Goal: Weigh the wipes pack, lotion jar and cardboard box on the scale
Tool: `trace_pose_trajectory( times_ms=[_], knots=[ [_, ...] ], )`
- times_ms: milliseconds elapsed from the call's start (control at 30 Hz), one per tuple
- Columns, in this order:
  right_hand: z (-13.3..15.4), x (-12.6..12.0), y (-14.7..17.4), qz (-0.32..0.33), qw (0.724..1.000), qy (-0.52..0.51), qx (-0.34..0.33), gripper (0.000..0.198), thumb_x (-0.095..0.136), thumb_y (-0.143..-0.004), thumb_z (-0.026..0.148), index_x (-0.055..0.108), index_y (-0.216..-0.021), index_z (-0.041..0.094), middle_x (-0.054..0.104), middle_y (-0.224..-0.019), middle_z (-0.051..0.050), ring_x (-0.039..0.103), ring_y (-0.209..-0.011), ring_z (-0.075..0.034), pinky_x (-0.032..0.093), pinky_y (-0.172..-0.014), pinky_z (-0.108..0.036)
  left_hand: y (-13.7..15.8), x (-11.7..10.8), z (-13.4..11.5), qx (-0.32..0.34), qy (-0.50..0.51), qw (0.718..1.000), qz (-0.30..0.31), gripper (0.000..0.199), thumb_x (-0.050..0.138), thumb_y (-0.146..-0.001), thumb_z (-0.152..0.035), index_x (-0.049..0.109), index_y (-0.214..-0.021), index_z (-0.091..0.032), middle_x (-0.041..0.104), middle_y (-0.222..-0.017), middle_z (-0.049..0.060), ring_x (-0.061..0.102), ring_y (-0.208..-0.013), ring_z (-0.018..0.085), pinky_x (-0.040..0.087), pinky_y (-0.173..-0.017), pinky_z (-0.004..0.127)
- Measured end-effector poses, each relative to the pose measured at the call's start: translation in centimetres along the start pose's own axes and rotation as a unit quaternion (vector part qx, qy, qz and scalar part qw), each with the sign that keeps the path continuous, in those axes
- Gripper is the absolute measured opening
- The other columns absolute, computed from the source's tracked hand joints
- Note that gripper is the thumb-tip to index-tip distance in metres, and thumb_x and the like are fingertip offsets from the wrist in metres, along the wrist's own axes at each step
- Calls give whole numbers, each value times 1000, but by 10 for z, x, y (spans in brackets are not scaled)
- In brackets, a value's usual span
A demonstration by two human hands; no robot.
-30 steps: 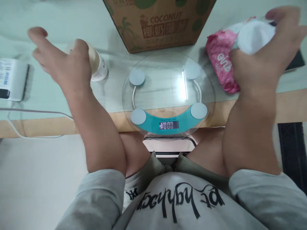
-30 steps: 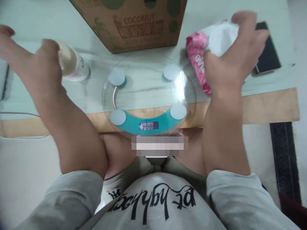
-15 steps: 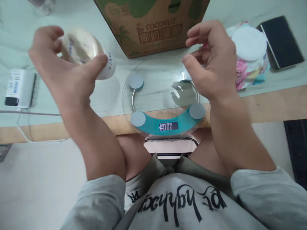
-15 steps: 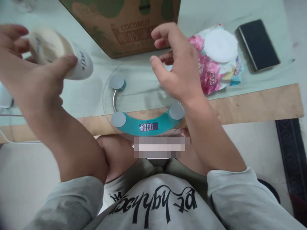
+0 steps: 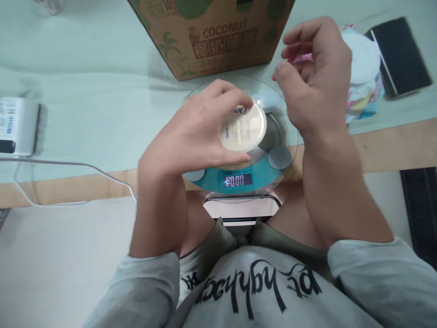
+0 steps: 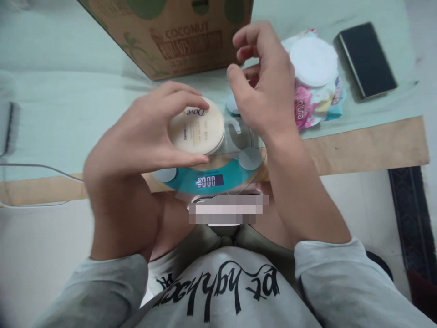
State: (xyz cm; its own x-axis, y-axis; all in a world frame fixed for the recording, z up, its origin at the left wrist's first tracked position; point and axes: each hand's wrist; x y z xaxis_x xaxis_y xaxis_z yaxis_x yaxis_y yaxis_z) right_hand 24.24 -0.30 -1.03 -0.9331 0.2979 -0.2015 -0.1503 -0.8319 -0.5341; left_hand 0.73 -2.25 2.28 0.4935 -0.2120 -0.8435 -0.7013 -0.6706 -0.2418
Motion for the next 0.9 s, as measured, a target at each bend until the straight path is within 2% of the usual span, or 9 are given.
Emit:
trace_pose_trajectory(
  times_ms=[100,133,167,233,367,433,567,800,900],
  knots=[
    [0,1,-2,-19,999,-23,22,7,70,-85,12,65,-83,16,62,-81,-2,53,-74,-7,39,-68,-24,10,-3,54,30,-10,977,-212,79,52,-99,-94,71,-123,-21,72,-137,8,71,-134,31,64,-106,54],
    [0,1,-4,-36,998,-31,31,21,70,-87,15,57,-71,17,53,-70,0,45,-67,-6,34,-66,-25,17,-6,79,2,-34,942,-333,69,37,-110,-85,62,-102,-21,69,-106,2,73,-106,20,63,-85,45],
    [-1,1,-5,-60,996,-43,42,35,68,-89,17,46,-62,18,41,-62,1,36,-61,-6,28,-63,-27,25,-8,106,-38,-62,892,-446,58,27,-116,-71,45,-90,-21,51,-81,-2,62,-78,11,49,-66,35],
    [0,-1,-9,-112,988,-76,73,49,60,-91,20,24,-58,22,19,-55,4,18,-53,-5,17,-56,-28,45,-14,155,-92,-72,880,-459,48,4,-119,-56,13,-85,-24,19,-73,-2,44,-59,5,27,-54,26],
    [8,-3,-15,-187,956,-162,156,45,48,-84,15,6,-70,25,1,-61,5,-4,-52,-6,-3,-47,-31,76,-19,199,-133,-33,933,-333,53,-1,-121,-61,-8,-87,-22,1,-67,-3,41,-51,-2,28,-58,15],
    [13,-1,-16,-203,943,-195,179,45,47,-82,13,5,-72,25,0,-62,5,-5,-52,-6,-6,-46,-31,76,-15,197,-151,14,934,-322,50,-2,-122,-58,-11,-88,-22,2,-69,-2,45,-56,-3,27,-59,15],
    [20,6,-15,-201,938,-223,173,43,46,-84,11,7,-69,24,-4,-65,5,-7,-54,-4,-7,-45,-28,59,-4,187,-137,55,894,-424,41,2,-121,-49,-11,-91,-24,5,-79,0,34,-57,-1,16,-52,22],
    [20,7,-13,-182,947,-201,174,42,46,-79,13,8,-67,23,-5,-64,4,-7,-53,-5,-6,-44,-29,57,1,183,-120,73,893,-428,35,7,-117,-46,-4,-91,-25,11,-84,0,30,-62,-1,13,-56,25],
    [18,6,-12,-175,948,-210,165,42,48,-76,17,8,-64,25,-4,-63,5,-6,-51,-5,-8,-44,-29,53,1,176,-157,110,869,-457,36,16,-114,-46,2,-89,-24,12,-82,0,23,-58,1,13,-55,27]
  ],
)
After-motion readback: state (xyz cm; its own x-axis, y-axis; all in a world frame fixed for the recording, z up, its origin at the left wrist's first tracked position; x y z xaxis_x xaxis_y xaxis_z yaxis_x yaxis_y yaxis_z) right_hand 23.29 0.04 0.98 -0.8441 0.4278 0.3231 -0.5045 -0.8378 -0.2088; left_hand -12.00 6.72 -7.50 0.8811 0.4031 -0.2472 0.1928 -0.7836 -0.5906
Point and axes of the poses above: each hand's wrist, its own y-axis away from the middle knuckle, its own x-axis out of the palm, z = x × y
